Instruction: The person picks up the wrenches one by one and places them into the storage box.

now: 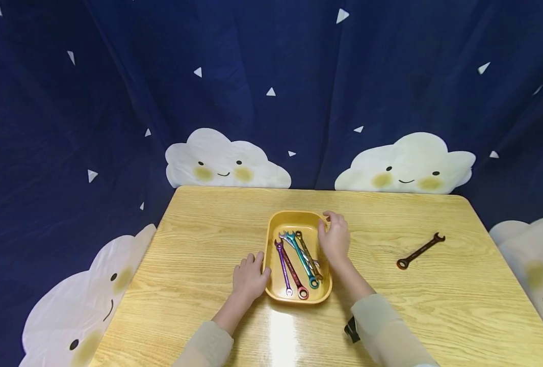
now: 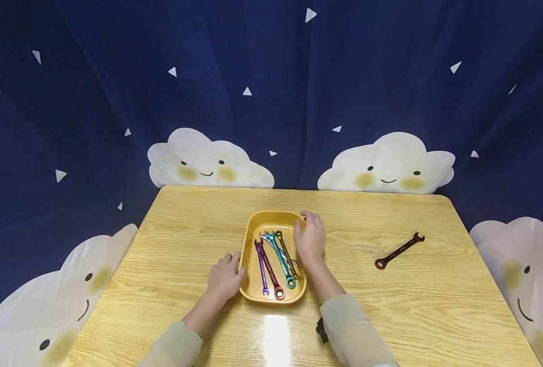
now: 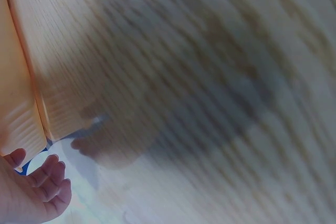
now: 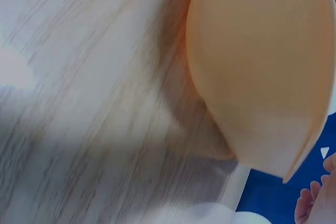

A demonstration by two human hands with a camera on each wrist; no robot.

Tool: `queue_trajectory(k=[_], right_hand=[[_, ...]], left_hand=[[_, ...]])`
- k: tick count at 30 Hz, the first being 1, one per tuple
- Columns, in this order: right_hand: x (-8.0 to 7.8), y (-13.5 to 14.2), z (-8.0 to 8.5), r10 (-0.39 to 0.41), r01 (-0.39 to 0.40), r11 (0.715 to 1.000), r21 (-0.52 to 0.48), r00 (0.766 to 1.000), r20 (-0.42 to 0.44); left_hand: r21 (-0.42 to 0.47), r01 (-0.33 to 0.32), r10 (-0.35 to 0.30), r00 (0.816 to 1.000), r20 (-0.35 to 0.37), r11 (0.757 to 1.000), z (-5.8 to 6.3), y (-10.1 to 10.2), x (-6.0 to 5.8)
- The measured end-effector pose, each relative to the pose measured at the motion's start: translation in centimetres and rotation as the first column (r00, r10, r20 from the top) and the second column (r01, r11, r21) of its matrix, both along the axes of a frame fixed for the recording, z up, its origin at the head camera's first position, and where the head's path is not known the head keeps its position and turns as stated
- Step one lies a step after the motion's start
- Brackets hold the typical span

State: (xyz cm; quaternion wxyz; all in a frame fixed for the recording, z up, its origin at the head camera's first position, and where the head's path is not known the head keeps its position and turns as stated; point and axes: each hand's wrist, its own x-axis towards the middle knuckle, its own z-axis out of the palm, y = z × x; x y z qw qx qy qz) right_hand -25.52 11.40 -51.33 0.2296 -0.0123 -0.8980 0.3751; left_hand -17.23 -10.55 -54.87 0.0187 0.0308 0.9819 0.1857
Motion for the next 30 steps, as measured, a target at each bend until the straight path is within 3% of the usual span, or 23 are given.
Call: queue_trajectory(k=[17, 30], right_hand=[[-0.7, 4.5, -0.7, -0.148, 0.149, 0.988, -0.039, 0.989, 0.014], [-0.8, 7.8, -1.4, -0.249, 0.255, 0.965, -0.058, 0.964, 0.091]], left_hand=[[0.002, -0.002, 0.002, 1.0, -0.018, 1.0, 0.1, 0.1, 0.1], [0.003, 0.002, -0.002, 1.0, -0.021, 1.0, 0.1, 0.1, 0.0]])
